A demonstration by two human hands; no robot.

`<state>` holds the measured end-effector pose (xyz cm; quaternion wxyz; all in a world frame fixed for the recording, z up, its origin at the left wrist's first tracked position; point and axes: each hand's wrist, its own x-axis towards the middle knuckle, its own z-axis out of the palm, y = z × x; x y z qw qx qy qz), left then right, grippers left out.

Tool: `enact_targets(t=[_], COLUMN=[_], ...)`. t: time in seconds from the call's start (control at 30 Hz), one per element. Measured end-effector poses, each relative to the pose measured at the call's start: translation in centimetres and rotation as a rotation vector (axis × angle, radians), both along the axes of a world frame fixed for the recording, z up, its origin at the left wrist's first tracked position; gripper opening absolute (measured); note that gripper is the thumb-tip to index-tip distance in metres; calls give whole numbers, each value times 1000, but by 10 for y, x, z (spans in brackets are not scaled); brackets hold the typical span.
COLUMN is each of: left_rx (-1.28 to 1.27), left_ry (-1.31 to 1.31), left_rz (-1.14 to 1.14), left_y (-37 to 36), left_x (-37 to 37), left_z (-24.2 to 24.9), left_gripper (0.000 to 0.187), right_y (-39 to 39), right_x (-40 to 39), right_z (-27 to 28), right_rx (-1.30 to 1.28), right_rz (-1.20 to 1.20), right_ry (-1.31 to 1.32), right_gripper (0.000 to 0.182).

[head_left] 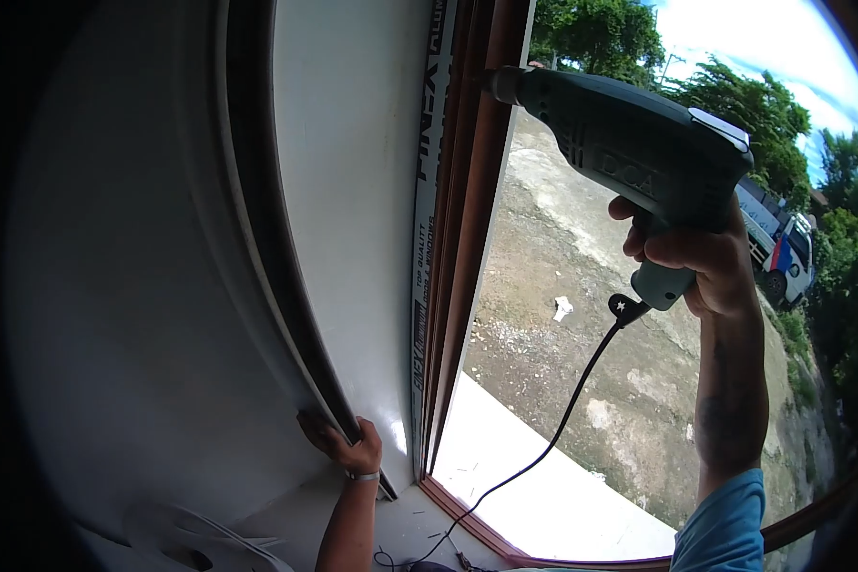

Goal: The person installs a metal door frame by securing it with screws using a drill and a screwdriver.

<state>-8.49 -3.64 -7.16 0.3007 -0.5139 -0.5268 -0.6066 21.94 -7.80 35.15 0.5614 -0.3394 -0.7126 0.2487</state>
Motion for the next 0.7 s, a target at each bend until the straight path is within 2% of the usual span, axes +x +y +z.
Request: enact_targets(t=[0.13,0.27,0.43,0.5,0.7], left_rx=[-67,-11,-32,-20,-50], left_ry=[-96,-27,-63,-53,-72], left_rz=[-9,-14,-25,-29,-11], left_y=[-4,-2,-3,-2,-1], left_x=[5,3,4,4,1], left_z=[12,10,12,12,4], left_gripper=[82,83,82,82,81], right_y=[2,4,0,1,-3], right_x=[4,3,3,6,-4], right_z=[0,-2,0,0,3], right_rx=[12,24,5,-97,-40], right_rz=[21,33,-22,-41,6], right_ry=[-29,23,30,-16,27], right_gripper=[60,60,60,60,60])
